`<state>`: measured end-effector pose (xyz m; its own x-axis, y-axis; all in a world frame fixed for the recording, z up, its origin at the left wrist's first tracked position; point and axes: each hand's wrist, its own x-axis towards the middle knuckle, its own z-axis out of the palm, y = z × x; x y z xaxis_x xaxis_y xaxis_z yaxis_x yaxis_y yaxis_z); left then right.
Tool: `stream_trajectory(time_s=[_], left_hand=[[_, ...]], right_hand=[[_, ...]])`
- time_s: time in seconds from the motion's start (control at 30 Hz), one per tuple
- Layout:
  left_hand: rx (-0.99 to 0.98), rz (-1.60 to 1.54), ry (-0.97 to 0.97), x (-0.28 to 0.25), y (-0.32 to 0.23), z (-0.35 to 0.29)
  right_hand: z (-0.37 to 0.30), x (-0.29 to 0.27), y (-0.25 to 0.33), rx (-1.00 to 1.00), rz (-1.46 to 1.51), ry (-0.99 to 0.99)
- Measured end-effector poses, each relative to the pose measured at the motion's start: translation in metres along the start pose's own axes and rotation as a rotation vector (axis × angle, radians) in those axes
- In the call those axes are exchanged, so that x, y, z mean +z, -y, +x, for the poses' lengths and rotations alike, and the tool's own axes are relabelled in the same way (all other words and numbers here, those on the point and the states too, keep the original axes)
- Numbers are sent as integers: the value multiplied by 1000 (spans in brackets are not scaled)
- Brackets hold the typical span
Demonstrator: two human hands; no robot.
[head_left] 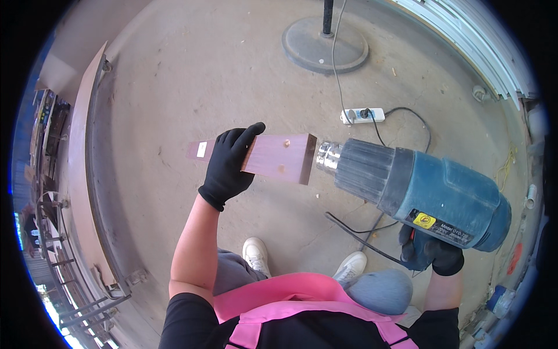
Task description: The person files the edges of a rectangular wooden piece, then uses a heat gun to warm the surface and a small tool to scrape or deburr the edges. The person inspects the piece and places it on a nearby table.
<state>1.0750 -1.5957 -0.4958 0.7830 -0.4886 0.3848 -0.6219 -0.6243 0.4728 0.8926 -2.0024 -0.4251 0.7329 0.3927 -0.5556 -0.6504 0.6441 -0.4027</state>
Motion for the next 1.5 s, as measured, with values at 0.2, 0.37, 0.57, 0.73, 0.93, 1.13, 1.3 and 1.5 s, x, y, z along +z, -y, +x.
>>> stream_trajectory(time_s=[0.2,0.37,0.57,0.73,0.93,1.13,1.3,1.5], left_hand=[[0,42,41,-2,4,0],[3,35,55,-3,2,1],[14,41,19,-2,-2,2],[10,37,-8,-2,-1,2],[1,34,3,-2,0,1],[-2,34,56,-4,-2,1],[3,37,63,-5,-3,0],[1,41,57,-5,-3,0]], right_hand=[[3,-24,-5,48,147,130],[7,-25,-4,-176,-115,217],[4,-11,6,-46,6,98],[-15,-23,-3,-13,-56,-112],[-25,-26,5,300,346,12],[-15,-5,11,204,259,-116],[-3,-2,13,-67,-76,222],[-16,-5,12,-168,-578,150]])
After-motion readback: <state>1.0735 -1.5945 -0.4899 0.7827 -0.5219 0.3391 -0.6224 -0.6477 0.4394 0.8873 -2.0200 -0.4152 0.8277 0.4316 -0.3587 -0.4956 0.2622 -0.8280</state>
